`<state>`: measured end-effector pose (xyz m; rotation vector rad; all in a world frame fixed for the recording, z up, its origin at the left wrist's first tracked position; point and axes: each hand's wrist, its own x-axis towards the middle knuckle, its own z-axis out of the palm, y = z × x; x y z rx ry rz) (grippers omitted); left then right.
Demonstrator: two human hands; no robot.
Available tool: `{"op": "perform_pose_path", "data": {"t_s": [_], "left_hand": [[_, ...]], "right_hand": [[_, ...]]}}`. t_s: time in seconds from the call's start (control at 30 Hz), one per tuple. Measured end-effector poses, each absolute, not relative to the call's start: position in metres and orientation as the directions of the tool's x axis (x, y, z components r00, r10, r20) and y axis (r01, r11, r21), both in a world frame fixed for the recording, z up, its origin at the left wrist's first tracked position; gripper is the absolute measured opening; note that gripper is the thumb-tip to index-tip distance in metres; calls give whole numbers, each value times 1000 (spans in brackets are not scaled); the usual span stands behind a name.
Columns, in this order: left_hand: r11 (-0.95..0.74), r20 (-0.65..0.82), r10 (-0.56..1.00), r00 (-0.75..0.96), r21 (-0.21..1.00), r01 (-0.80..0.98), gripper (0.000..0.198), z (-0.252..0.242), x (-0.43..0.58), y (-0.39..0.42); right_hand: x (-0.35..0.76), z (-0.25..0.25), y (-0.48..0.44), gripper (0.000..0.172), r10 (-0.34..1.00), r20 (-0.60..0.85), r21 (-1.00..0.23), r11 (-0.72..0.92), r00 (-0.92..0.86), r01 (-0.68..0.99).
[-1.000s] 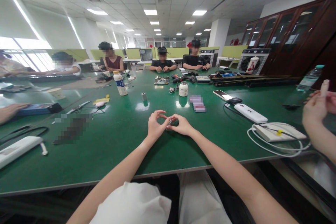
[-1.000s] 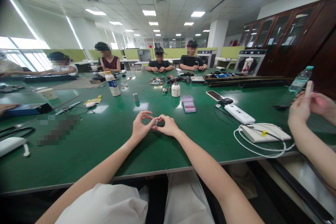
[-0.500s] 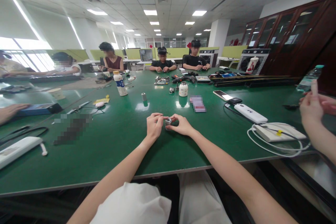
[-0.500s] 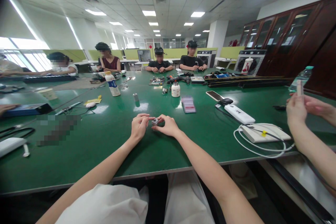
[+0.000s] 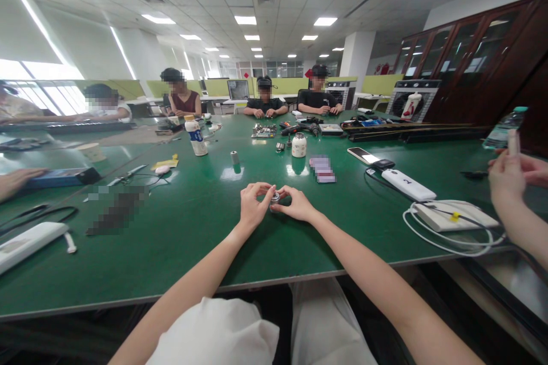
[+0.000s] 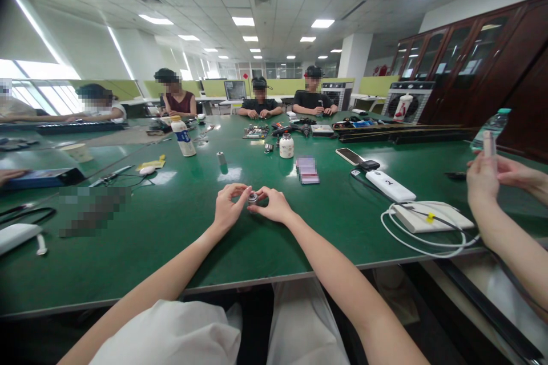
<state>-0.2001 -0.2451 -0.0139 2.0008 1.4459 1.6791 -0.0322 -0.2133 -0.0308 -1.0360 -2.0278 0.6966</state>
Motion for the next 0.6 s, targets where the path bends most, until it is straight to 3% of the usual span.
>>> {"op": "perform_pose_path", "data": {"t_s": [0.13, 0.3, 0.6], "left_hand": [[-516, 684, 719, -127, 647, 561, 13, -14, -200, -246], [-513, 655, 755, -28, 617, 597, 19, -13, -200, -248], [-491, 604, 790, -105, 726, 481, 22, -18, -199, -243]], "right_hand": [[-32, -31, -213, 33, 839, 367, -727, 528, -401, 438], [-32, -34, -211, 37, 838, 370, -735, 528, -401, 424], [-32, -33, -213, 35, 833, 373, -744, 532, -408, 405]]}}
